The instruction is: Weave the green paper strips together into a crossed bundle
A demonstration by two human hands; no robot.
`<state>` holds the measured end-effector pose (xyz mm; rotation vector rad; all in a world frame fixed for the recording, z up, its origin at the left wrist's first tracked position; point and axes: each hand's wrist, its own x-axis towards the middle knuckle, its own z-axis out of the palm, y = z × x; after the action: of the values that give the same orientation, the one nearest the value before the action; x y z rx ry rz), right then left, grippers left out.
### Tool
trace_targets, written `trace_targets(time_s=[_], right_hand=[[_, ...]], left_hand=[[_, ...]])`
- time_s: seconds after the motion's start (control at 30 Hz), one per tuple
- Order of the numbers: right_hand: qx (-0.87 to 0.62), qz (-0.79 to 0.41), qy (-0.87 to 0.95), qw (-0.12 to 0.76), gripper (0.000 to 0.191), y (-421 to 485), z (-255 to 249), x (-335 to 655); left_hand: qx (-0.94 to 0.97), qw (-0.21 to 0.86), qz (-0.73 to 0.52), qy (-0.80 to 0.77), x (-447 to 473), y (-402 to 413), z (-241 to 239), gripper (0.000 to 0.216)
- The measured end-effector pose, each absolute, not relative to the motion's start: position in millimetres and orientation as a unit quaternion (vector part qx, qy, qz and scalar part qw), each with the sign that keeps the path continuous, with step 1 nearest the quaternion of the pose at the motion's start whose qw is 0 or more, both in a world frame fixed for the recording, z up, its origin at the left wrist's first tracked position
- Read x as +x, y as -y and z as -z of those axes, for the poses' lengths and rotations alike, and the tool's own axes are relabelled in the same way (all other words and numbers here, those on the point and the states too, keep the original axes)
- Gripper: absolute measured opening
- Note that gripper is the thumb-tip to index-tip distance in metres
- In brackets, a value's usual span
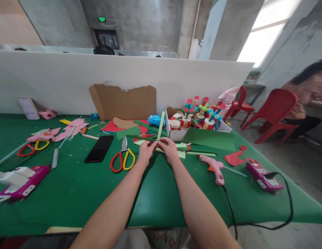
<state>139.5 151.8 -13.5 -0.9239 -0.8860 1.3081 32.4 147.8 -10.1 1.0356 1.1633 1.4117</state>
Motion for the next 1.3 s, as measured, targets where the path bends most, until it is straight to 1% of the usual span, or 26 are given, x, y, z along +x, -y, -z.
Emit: trace_targets(time_s=[0.2,0.3,0.43,0.5,0.6,0.7,0.83,0.93,1.0,1.17,1.3], right_hand=[[-0.394,-0.586,0.383,0.596,0.038,-150.6,11.0,142.2],[-0.4,-0.597,0.389,0.576,0.037,-150.2,9.9,145.4],[-0.4,-0.581,0.403,0.583,0.036,-152.1,11.0,145.7],[-0.404,-0.564,0.409,0.592,0.036,-152.8,11.3,142.6],[-0.416,-0.531,0.402,0.619,0.034,-152.1,10.8,135.7],[-0.414,-0.526,0.387,0.635,0.034,-149.9,9.9,130.7],[-0.406,-0.56,0.374,0.618,0.034,-148.3,9.5,132.0],[-0.406,-0.562,0.375,0.615,0.032,-148.6,9.4,135.0],[-0.405,-0.553,0.383,0.62,0.031,-148.9,9.6,135.4],[-0.402,-0.541,0.372,0.638,0.031,-149.1,10.7,132.5],[-0.403,-0.551,0.357,0.637,0.029,-148.9,12.5,130.8]], left_hand=[[0.437,0.461,-0.591,-0.497,30.5,-150.5,12.4,0.031],[0.474,0.416,-0.58,-0.515,27.8,-150.9,12.5,0.025],[0.517,0.371,-0.568,-0.522,26.3,-149.3,9.3,0.021],[0.51,0.385,-0.573,-0.513,27.8,-147.9,7.3,0.021],[0.475,0.444,-0.589,-0.48,31.4,-146.2,5.3,0.027],[0.448,0.479,-0.598,-0.46,32.5,-146.5,5.8,0.033],[0.479,0.441,-0.592,-0.476,28.5,-149.6,10.3,0.029],[0.516,0.409,-0.574,-0.486,26.5,-151.4,13.0,0.026],[0.515,0.415,-0.574,-0.483,27.1,-151.6,12.9,0.026],[0.47,0.468,-0.587,-0.464,29.9,-150.9,10.3,0.03],[0.454,0.462,-0.6,-0.47,29.2,-151.8,12.3,0.029]])
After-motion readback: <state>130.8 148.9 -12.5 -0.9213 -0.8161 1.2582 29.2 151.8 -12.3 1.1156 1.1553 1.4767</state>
